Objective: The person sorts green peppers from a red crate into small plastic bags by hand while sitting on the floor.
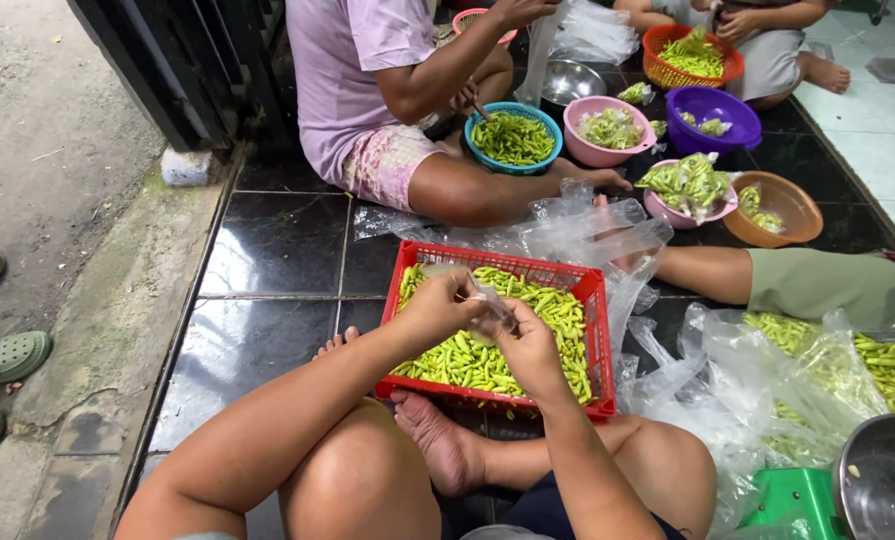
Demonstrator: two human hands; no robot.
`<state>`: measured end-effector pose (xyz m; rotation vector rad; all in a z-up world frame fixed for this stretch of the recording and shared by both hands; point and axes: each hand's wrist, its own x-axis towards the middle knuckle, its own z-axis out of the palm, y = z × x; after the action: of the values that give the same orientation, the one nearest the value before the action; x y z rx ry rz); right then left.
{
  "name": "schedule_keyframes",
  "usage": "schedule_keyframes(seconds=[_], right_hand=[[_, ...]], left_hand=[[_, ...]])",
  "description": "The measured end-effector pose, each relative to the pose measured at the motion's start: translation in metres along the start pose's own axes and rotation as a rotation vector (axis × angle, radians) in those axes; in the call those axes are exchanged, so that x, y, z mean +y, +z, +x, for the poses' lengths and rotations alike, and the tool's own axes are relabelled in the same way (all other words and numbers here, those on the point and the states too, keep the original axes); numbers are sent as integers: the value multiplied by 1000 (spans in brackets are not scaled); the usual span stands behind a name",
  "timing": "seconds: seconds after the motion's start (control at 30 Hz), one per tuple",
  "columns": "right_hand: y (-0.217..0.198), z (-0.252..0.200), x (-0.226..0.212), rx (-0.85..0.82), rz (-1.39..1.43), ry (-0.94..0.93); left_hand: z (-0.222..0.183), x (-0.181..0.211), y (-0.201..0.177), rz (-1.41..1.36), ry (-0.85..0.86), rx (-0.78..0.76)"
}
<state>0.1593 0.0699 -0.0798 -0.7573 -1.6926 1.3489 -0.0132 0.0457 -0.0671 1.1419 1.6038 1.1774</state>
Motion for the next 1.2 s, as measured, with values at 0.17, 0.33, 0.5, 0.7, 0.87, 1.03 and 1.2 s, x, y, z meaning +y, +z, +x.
schedule_keyframes(seconds=[0.17,0.33,0.5,0.7,0.87,1.03,1.2], right_hand=[[-13,8,22,123,186,26],[-31,9,17,1,684,286],[-40,8,35,-68,854,392],[-20,-13,-28,-24,257,-6],[-26,-16,40,4,462,-48],[-19,-17,43,-10,714,-40],[-29,-19,72,-35,1003,74]], left_hand=[[-20,31,5,-447,-73,-71],[-31,39,-9,-448,-27,-411],[-18,7,2,-189,94,-195],[-39,33,-3,-283,93,-341],[-32,18,3,49,149,-267],[-17,5,9,-398,157,-275],[-46,45,-1,-74,176,-393]])
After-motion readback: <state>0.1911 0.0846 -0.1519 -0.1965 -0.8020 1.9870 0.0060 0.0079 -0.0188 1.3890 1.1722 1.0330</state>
